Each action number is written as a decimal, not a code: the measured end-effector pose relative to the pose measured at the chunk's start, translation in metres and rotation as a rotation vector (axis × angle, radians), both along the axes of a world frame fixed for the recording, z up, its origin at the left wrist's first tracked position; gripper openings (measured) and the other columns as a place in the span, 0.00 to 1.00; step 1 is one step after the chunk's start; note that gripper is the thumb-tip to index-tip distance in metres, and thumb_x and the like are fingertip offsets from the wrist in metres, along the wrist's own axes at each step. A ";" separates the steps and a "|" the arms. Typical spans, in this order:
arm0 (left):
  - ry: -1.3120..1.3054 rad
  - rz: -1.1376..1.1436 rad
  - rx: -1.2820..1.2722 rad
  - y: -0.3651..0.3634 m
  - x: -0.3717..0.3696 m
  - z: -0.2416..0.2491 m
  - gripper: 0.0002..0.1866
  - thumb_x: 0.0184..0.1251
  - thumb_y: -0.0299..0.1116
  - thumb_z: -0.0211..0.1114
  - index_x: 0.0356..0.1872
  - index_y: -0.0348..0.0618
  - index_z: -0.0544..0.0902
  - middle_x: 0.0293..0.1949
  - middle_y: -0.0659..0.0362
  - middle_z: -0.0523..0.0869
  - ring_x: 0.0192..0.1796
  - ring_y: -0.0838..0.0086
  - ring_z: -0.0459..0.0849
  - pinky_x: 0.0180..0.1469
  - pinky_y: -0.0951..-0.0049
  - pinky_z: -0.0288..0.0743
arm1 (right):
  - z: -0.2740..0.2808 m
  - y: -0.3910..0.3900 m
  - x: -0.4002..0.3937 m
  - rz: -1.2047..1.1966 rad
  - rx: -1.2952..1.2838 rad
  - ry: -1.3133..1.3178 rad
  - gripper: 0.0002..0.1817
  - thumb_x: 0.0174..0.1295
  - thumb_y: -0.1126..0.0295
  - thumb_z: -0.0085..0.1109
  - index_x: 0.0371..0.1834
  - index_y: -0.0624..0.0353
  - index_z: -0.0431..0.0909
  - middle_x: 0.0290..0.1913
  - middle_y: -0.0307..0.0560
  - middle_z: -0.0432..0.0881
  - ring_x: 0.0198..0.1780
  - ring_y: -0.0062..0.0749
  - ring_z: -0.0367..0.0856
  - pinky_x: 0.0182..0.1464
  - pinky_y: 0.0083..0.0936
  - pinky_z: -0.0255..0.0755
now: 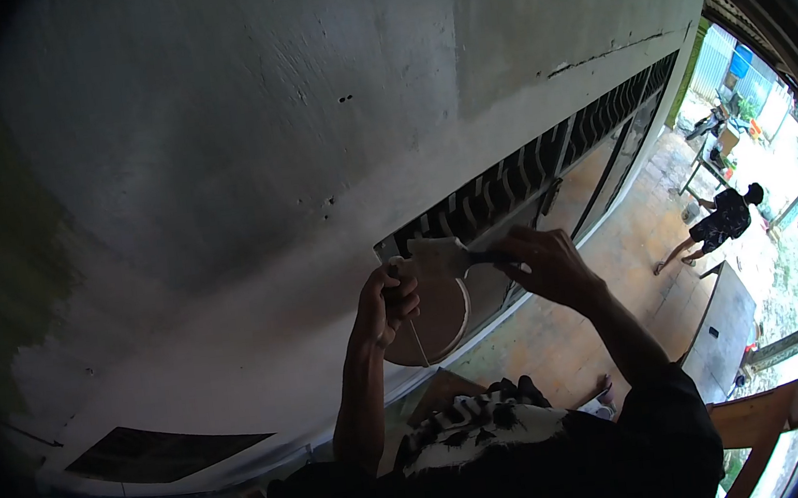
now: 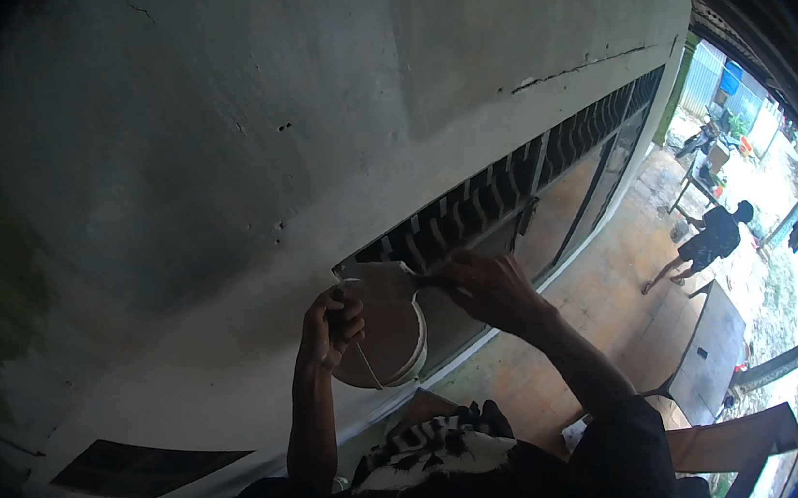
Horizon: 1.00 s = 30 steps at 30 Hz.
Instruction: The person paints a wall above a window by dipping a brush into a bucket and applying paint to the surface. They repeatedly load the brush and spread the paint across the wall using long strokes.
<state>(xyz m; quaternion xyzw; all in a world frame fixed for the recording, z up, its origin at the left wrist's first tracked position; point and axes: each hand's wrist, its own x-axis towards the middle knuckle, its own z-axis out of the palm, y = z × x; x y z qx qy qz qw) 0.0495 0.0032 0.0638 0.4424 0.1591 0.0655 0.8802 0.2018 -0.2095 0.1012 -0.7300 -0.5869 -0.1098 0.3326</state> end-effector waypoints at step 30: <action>0.015 0.071 -0.096 0.011 -0.002 -0.025 0.02 0.55 0.33 0.46 0.26 0.53 0.64 0.16 0.70 0.52 0.15 0.83 0.50 0.21 0.77 0.51 | -0.109 -0.010 -0.019 0.010 0.041 -0.031 0.13 0.58 0.74 0.55 0.45 0.48 0.80 0.31 0.40 0.79 0.21 0.32 0.78 0.19 0.26 0.72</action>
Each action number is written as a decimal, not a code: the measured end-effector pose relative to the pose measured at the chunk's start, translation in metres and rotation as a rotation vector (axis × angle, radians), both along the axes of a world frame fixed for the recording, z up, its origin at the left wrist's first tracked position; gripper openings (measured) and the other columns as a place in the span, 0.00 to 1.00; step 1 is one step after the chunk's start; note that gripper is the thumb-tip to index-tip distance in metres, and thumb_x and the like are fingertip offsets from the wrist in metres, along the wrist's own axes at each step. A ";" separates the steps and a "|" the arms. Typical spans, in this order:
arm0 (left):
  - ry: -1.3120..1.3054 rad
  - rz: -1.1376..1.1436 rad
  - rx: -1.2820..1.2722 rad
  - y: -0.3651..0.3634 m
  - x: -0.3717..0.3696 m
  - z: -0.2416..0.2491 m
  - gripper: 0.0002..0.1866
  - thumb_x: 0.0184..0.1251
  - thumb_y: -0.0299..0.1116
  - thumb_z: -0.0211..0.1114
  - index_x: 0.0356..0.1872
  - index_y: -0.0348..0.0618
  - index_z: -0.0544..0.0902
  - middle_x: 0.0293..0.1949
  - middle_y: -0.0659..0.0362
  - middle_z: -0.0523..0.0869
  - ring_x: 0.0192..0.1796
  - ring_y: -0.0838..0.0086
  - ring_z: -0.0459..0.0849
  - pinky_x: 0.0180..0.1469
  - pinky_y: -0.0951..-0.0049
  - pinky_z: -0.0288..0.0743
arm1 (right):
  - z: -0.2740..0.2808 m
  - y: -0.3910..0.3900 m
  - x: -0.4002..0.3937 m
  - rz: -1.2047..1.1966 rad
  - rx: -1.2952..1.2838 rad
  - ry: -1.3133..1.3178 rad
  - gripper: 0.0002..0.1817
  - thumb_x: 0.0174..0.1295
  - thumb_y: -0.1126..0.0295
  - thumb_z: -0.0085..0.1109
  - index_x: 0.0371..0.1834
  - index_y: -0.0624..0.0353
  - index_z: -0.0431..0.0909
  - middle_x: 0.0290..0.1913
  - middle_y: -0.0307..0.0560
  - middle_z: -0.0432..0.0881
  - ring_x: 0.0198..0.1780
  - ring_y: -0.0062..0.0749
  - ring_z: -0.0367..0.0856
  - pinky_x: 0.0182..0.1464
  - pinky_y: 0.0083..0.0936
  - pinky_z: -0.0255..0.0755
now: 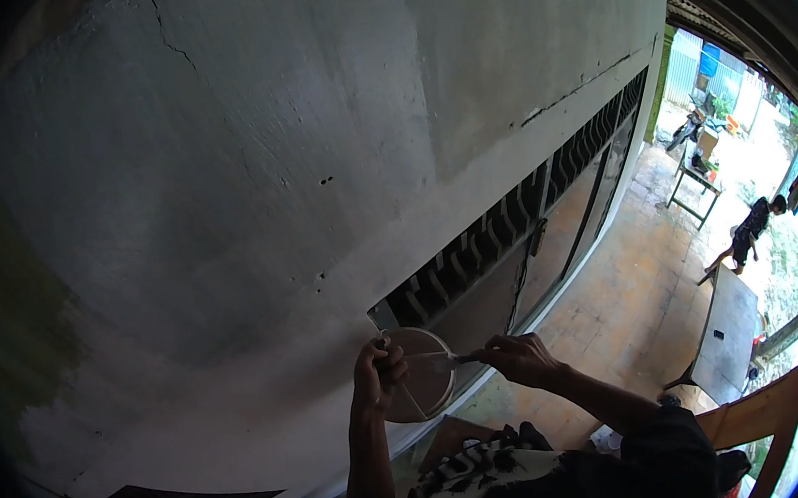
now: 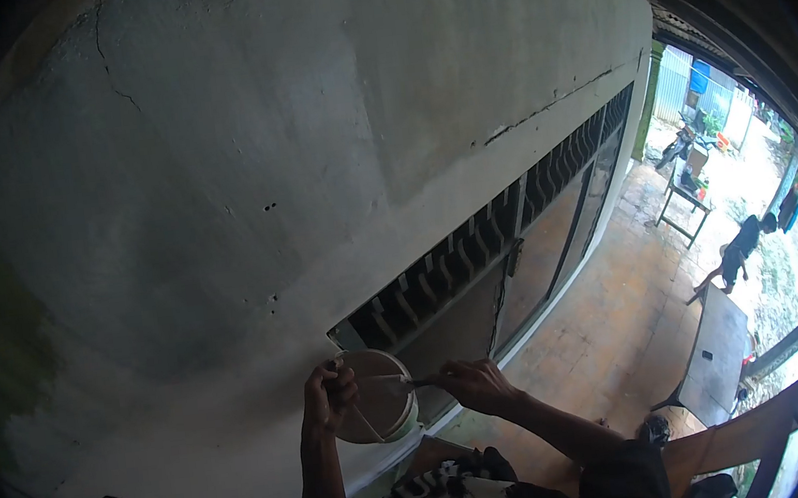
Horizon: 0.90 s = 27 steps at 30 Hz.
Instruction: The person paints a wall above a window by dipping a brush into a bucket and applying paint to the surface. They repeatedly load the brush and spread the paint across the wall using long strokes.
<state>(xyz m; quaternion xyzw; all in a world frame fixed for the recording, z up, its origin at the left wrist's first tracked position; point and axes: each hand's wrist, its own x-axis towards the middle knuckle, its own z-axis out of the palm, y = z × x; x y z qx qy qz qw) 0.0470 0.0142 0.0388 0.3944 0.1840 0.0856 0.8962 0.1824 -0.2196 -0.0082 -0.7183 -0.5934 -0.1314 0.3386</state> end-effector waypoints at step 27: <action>0.084 0.192 0.046 -0.003 -0.023 0.025 0.05 0.52 0.33 0.48 0.31 0.50 0.69 0.16 0.70 0.52 0.13 0.84 0.48 0.16 0.81 0.48 | 0.248 0.079 0.134 -0.375 0.723 0.104 0.20 0.64 0.75 0.50 0.60 0.50 0.72 0.33 0.47 0.77 0.32 0.28 0.75 0.37 0.26 0.70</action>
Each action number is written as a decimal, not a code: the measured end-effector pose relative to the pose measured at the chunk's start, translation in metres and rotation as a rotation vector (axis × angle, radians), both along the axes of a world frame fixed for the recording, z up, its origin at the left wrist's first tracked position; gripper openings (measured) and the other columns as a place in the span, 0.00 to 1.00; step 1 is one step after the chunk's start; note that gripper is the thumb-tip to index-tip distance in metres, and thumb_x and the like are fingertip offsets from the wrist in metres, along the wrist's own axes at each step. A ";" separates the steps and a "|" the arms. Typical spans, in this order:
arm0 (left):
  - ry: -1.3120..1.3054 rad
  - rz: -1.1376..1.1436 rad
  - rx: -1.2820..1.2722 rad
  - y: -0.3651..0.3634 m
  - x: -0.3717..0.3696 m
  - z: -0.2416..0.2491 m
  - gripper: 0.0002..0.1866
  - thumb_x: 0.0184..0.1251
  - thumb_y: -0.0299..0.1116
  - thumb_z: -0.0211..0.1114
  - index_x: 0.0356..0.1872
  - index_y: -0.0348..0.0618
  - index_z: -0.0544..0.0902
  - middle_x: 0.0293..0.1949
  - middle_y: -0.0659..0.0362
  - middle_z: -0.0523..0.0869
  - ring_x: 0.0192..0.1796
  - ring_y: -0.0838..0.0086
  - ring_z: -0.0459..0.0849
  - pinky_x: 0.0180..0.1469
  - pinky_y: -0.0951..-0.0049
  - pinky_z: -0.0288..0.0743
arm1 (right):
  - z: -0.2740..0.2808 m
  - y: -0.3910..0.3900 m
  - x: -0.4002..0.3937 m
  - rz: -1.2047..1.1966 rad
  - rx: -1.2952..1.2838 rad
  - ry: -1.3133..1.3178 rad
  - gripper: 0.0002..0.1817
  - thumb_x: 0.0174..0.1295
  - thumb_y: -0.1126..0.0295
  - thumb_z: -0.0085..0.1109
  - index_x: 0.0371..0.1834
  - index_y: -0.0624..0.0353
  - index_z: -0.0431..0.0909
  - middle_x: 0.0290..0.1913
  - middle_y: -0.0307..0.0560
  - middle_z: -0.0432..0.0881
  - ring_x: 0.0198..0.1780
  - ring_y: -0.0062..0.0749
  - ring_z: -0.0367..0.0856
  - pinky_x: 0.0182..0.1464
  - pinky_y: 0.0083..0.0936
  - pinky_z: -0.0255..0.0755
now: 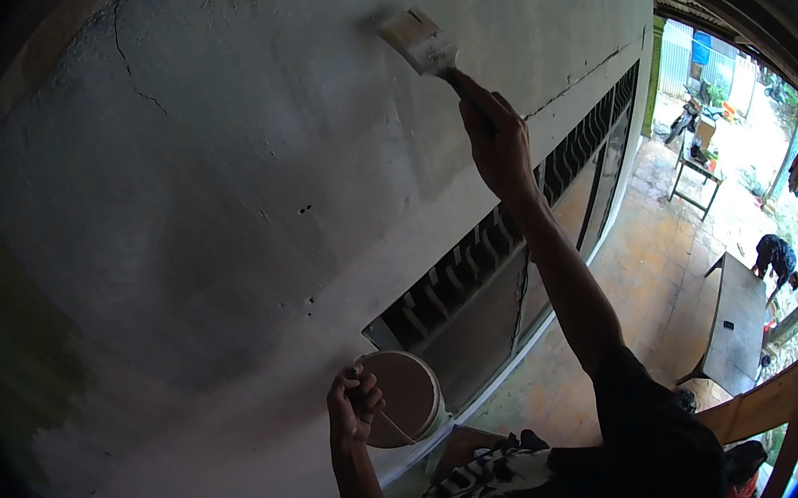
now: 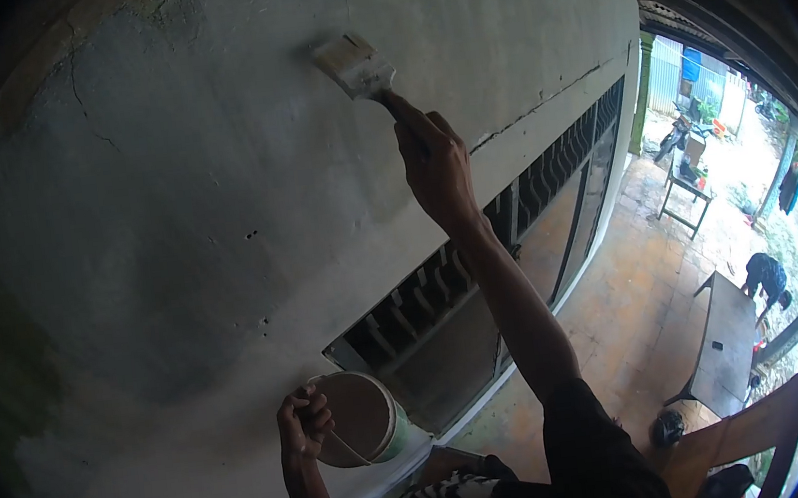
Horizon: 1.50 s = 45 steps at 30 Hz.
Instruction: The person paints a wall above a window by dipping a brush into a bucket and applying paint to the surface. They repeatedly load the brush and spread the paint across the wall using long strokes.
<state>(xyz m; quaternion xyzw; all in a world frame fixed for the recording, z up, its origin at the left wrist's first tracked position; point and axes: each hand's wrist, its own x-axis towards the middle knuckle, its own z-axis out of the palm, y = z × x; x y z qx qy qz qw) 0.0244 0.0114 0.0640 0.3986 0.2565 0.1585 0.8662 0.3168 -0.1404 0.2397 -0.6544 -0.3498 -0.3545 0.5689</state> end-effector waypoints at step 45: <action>-0.035 -0.068 -0.011 0.010 -0.036 -0.010 0.06 0.52 0.34 0.47 0.33 0.50 0.68 0.16 0.68 0.52 0.14 0.82 0.49 0.18 0.78 0.48 | -0.001 -0.016 -0.002 -0.173 -0.445 -0.267 0.14 0.60 0.69 0.57 0.49 0.50 0.80 0.21 0.51 0.76 0.22 0.39 0.76 0.27 0.35 0.69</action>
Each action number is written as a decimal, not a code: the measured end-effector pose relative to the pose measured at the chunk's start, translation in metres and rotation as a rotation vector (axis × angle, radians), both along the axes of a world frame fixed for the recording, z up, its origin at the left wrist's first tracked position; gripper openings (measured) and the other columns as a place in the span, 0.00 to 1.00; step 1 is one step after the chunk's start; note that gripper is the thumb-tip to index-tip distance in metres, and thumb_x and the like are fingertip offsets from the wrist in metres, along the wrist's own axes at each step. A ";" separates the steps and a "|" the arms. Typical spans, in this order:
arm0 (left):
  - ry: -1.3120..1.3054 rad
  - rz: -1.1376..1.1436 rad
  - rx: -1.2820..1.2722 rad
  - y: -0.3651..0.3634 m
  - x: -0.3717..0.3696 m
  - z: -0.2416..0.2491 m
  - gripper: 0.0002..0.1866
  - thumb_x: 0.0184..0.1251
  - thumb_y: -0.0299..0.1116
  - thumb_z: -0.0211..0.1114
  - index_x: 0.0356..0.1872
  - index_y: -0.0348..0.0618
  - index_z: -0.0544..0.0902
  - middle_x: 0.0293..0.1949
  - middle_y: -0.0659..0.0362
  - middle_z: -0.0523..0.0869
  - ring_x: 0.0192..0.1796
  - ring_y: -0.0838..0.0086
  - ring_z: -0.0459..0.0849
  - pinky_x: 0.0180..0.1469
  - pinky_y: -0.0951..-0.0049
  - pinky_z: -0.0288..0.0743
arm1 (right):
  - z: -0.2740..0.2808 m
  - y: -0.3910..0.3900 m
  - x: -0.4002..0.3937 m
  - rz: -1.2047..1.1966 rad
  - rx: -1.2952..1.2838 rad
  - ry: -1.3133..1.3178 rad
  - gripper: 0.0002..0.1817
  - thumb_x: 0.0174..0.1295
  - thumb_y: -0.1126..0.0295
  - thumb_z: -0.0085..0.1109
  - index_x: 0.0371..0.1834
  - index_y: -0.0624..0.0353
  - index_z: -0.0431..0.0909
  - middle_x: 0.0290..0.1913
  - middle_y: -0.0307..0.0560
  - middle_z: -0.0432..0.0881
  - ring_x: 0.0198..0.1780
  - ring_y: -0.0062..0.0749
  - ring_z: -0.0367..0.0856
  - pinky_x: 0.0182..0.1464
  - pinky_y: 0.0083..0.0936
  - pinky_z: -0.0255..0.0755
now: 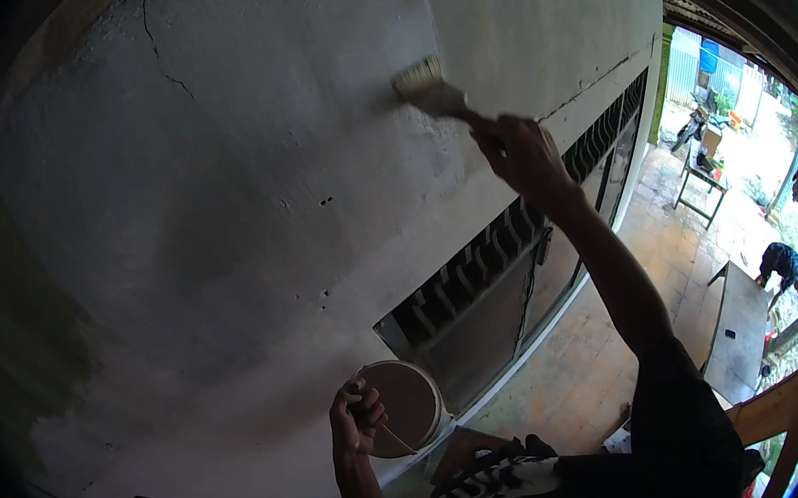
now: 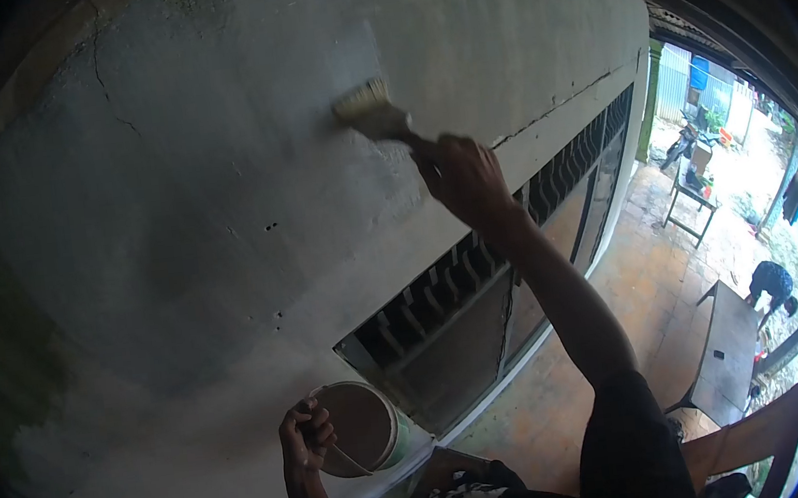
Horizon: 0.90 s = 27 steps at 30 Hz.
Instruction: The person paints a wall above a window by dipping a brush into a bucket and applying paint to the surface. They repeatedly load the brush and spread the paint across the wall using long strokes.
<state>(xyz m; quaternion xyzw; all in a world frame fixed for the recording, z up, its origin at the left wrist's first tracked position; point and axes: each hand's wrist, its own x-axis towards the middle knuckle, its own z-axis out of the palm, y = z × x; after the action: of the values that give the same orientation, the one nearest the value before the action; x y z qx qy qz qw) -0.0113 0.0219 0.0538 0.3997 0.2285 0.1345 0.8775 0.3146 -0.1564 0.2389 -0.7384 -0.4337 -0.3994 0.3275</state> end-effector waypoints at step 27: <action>-0.005 0.061 -0.027 0.006 0.001 -0.013 0.07 0.51 0.34 0.48 0.32 0.50 0.71 0.15 0.69 0.53 0.13 0.83 0.49 0.16 0.79 0.47 | -0.134 -0.029 0.019 -0.006 -0.544 0.349 0.07 0.56 0.63 0.56 0.34 0.49 0.82 0.25 0.50 0.79 0.32 0.46 0.81 0.35 0.40 0.75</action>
<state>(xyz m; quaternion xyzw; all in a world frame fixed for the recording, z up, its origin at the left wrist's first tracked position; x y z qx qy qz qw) -0.0105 0.0278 0.0405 0.3803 0.2403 0.1589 0.8789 0.3335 -0.1849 0.1045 -0.8574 -0.4596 -0.1374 0.1864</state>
